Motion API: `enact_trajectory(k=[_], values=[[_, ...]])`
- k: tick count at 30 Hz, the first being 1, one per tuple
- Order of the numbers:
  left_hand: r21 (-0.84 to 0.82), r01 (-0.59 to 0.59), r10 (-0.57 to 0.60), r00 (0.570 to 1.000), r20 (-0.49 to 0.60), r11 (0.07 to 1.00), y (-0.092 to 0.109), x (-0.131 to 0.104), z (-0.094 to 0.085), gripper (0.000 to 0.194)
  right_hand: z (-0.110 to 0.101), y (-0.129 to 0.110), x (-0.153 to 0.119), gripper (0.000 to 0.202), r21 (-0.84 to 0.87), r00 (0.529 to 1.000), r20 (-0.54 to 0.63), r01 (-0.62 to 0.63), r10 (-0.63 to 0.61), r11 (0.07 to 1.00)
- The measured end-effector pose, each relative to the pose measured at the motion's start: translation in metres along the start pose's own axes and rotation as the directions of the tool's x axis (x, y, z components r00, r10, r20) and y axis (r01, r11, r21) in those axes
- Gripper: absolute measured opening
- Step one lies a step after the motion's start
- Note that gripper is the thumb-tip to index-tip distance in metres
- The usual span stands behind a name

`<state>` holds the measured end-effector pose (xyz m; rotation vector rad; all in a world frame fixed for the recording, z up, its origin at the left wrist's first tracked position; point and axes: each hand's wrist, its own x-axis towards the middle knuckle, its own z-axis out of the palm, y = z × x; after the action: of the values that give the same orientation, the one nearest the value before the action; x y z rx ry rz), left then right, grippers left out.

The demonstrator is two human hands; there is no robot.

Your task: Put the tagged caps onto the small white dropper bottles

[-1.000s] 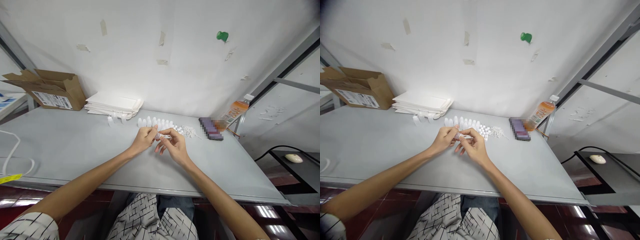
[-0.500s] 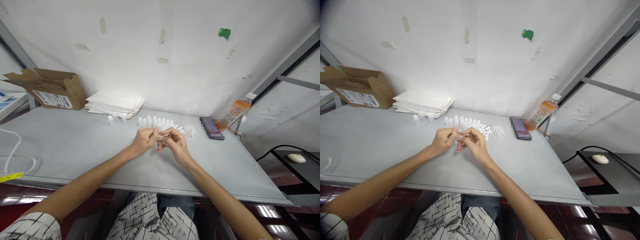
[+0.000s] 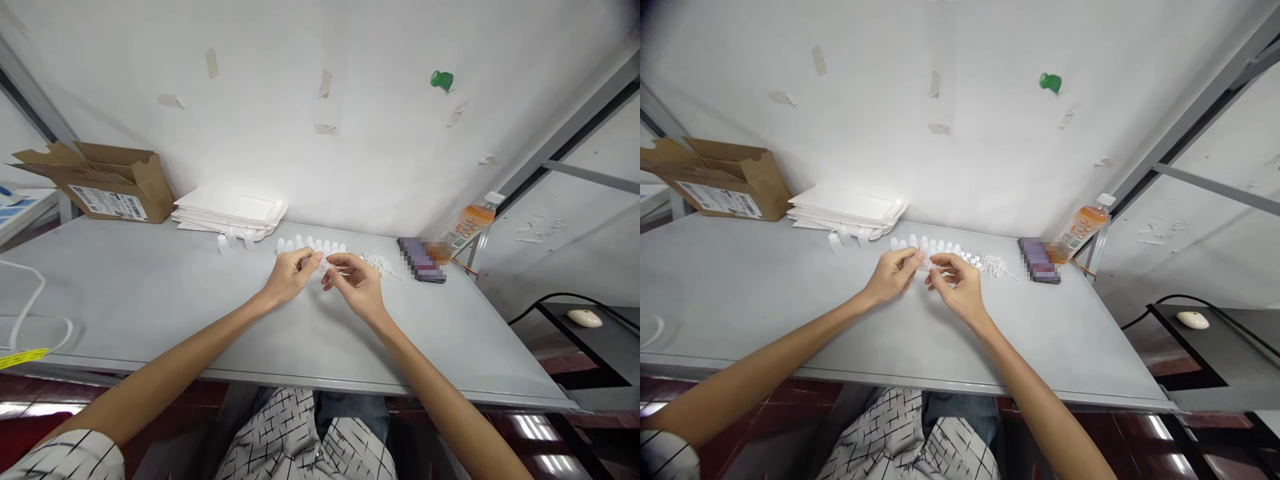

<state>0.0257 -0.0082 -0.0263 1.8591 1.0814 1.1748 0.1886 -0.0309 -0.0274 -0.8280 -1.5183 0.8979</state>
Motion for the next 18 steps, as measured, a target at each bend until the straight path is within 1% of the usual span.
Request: enact_trajectory(k=[2,3,5,7,9,10,13,15,18], values=[[-0.154,0.154,-0.137,0.984,0.117,0.976,0.0,0.0,0.001,0.04,0.0,0.003,-0.001,0.015,-0.142,0.992,-0.027,0.12,-0.125,0.983],[-0.221,0.205,-0.172,0.972,0.161,0.953,0.0,0.001,0.001,0.039,0.0,0.004,-0.002,0.013,-0.191,0.985,-0.025,0.165,-0.173,0.968],[-0.326,0.248,-0.195,0.962,0.189,0.912,0.0,0.001,0.002,0.036,0.001,0.005,-0.003,0.012,-0.238,0.976,-0.011,0.211,-0.22,0.948],[-0.37,0.256,-0.203,0.963,0.176,0.893,-0.001,0.001,0.002,0.034,0.001,0.005,-0.004,0.01,-0.245,0.977,0.014,0.211,-0.214,0.946],[-0.35,0.237,-0.198,0.97,0.144,0.906,-0.002,0.001,0.002,0.031,0.002,0.004,-0.006,0.01,-0.224,0.985,0.053,0.173,-0.165,0.959],[-0.32,0.208,-0.178,0.977,0.119,0.925,-0.002,0.001,0.002,0.029,0.003,0.004,-0.007,0.01,-0.205,0.988,0.076,0.144,-0.131,0.968],[-0.195,0.07,-0.061,0.997,0.055,0.978,-0.001,0.0,0.001,0.026,0.006,0.005,-0.009,0.014,-0.117,0.991,0.134,0.039,-0.023,0.992],[-0.126,-0.002,0.006,0.999,0.034,0.992,0.0,-0.002,0.0,0.026,0.007,0.006,-0.011,0.017,-0.038,0.988,0.152,-0.02,0.026,0.999],[-0.031,-0.057,0.058,0.998,0.006,0.998,0.0,-0.003,0.001,0.026,0.009,0.006,-0.011,0.022,0.086,0.986,0.149,-0.093,0.079,0.992]])
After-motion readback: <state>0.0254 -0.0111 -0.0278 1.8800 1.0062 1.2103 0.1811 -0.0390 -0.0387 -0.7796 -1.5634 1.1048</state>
